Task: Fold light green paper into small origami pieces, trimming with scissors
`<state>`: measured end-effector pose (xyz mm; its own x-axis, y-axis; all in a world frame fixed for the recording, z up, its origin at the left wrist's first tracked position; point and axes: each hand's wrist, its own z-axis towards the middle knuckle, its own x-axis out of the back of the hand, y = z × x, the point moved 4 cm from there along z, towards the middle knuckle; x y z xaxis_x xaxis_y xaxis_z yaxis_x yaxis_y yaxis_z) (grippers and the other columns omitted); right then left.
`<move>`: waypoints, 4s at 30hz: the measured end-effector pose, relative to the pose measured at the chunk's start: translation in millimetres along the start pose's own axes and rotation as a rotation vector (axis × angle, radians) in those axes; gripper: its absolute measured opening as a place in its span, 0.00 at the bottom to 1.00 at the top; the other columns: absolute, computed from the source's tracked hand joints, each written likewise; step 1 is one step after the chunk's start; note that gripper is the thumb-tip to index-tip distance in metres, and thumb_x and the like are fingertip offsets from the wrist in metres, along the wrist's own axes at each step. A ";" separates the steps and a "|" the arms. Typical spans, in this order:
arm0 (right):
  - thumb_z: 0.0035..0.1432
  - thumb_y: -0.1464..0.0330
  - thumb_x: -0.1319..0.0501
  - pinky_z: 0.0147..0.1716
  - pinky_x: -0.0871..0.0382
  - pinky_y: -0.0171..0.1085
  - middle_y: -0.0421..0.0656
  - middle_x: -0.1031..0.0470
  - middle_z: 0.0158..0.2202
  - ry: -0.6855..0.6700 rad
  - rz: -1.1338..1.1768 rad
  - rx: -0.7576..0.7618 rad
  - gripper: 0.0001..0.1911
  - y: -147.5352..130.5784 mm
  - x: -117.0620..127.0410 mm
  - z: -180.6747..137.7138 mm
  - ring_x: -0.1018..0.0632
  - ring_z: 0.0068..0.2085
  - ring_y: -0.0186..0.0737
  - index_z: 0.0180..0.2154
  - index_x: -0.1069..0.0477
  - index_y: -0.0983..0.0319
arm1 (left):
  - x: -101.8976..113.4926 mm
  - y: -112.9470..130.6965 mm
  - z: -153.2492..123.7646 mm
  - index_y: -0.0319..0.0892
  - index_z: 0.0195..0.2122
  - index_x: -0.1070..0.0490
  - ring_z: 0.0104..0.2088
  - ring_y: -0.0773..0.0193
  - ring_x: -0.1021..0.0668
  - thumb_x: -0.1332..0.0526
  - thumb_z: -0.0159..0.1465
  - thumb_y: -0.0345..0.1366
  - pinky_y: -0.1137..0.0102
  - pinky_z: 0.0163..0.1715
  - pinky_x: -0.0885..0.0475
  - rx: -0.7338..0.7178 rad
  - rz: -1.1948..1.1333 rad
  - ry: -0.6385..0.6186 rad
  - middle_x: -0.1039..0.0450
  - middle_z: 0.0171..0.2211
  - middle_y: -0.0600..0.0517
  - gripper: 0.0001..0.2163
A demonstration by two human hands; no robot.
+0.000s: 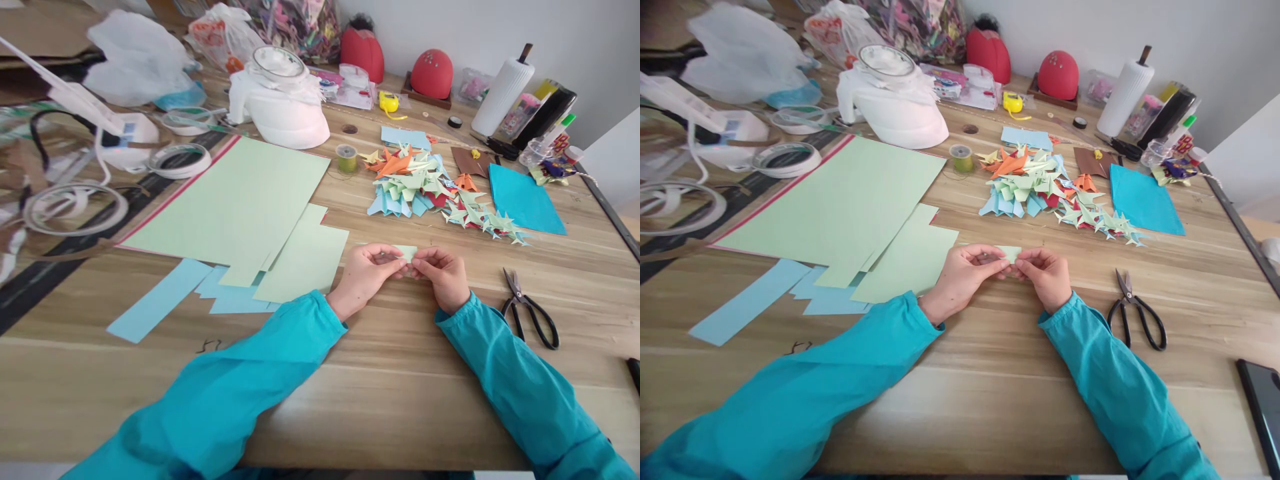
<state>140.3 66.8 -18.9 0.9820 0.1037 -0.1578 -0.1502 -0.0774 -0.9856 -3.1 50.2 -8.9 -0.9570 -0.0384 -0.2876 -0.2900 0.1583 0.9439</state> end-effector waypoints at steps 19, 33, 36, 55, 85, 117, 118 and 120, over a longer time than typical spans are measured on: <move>0.40 0.63 0.29 0.25 0.29 0.36 0.39 0.24 0.21 -0.010 -0.070 0.061 0.12 -4.2 -4.9 -3.9 0.25 0.23 0.35 0.26 0.27 0.62 | -2.0 3.1 -2.3 0.37 0.31 0.31 0.25 0.63 0.21 0.31 0.49 0.36 0.71 0.26 0.26 -0.018 0.059 -0.026 0.24 0.22 0.51 0.12; 0.40 0.64 0.29 0.27 0.28 0.37 0.39 0.24 0.21 -0.005 -0.047 0.054 0.12 -2.9 -2.6 -3.1 0.24 0.24 0.35 0.28 0.26 0.62 | -0.6 0.8 -0.5 0.37 0.31 0.31 0.25 0.63 0.21 0.31 0.49 0.34 0.72 0.25 0.26 -0.001 0.007 -0.006 0.24 0.22 0.51 0.11; 0.38 0.64 0.29 0.28 0.27 0.37 0.39 0.23 0.22 0.000 -0.054 0.043 0.13 -4.2 -3.8 -3.6 0.23 0.24 0.36 0.27 0.27 0.62 | -1.0 1.0 -0.5 0.36 0.32 0.31 0.25 0.63 0.21 0.31 0.49 0.34 0.72 0.25 0.26 -0.002 0.015 -0.023 0.23 0.22 0.50 0.12; 0.36 0.64 0.27 0.26 0.27 0.36 0.39 0.23 0.21 -0.020 -0.009 -0.010 0.15 -2.5 -4.0 -3.2 0.22 0.24 0.36 0.27 0.28 0.62 | 0.4 -1.5 1.5 0.36 0.33 0.30 0.25 0.63 0.21 0.32 0.49 0.34 0.72 0.25 0.26 0.004 0.004 -0.064 0.24 0.21 0.50 0.12; 0.42 0.64 0.30 0.26 0.33 0.33 0.37 0.28 0.22 -0.071 -0.190 0.121 0.14 -5.2 -3.9 -2.0 0.28 0.24 0.31 0.32 0.27 0.62 | 0.6 1.4 1.4 0.37 0.32 0.28 0.22 0.65 0.24 0.32 0.50 0.35 0.69 0.26 0.26 -0.020 0.080 -0.081 0.26 0.20 0.51 0.11; 0.41 0.68 0.31 0.29 0.27 0.37 0.42 0.21 0.26 -0.132 0.142 -0.073 0.12 -1.0 -1.3 0.2 0.22 0.26 0.36 0.32 0.23 0.61 | 6.3 -0.3 6.0 0.36 0.32 0.28 0.19 0.71 0.28 0.32 0.47 0.31 0.75 0.21 0.32 -0.070 0.014 0.022 0.30 0.18 0.55 0.11; 0.42 0.68 0.32 0.29 0.27 0.37 0.41 0.21 0.26 -0.129 0.152 -0.074 0.11 -1.4 -1.4 0.1 0.22 0.26 0.36 0.32 0.23 0.61 | 6.5 -0.4 6.2 0.36 0.32 0.28 0.19 0.71 0.28 0.32 0.47 0.31 0.75 0.21 0.32 -0.070 0.018 0.020 0.30 0.17 0.55 0.11; 0.44 0.67 0.33 0.29 0.28 0.37 0.41 0.22 0.24 -0.119 0.144 -0.057 0.09 -2.2 -1.6 0.0 0.23 0.26 0.36 0.32 0.23 0.61 | 6.2 -0.1 5.9 0.36 0.33 0.28 0.19 0.71 0.28 0.32 0.47 0.32 0.75 0.21 0.32 -0.070 0.025 0.014 0.30 0.17 0.55 0.12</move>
<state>139.1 66.8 -16.5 0.9297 0.2041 -0.3066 -0.2783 -0.1557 -0.9478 -9.0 55.7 -11.7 -0.9638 -0.0487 -0.2621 -0.2656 0.0898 0.9599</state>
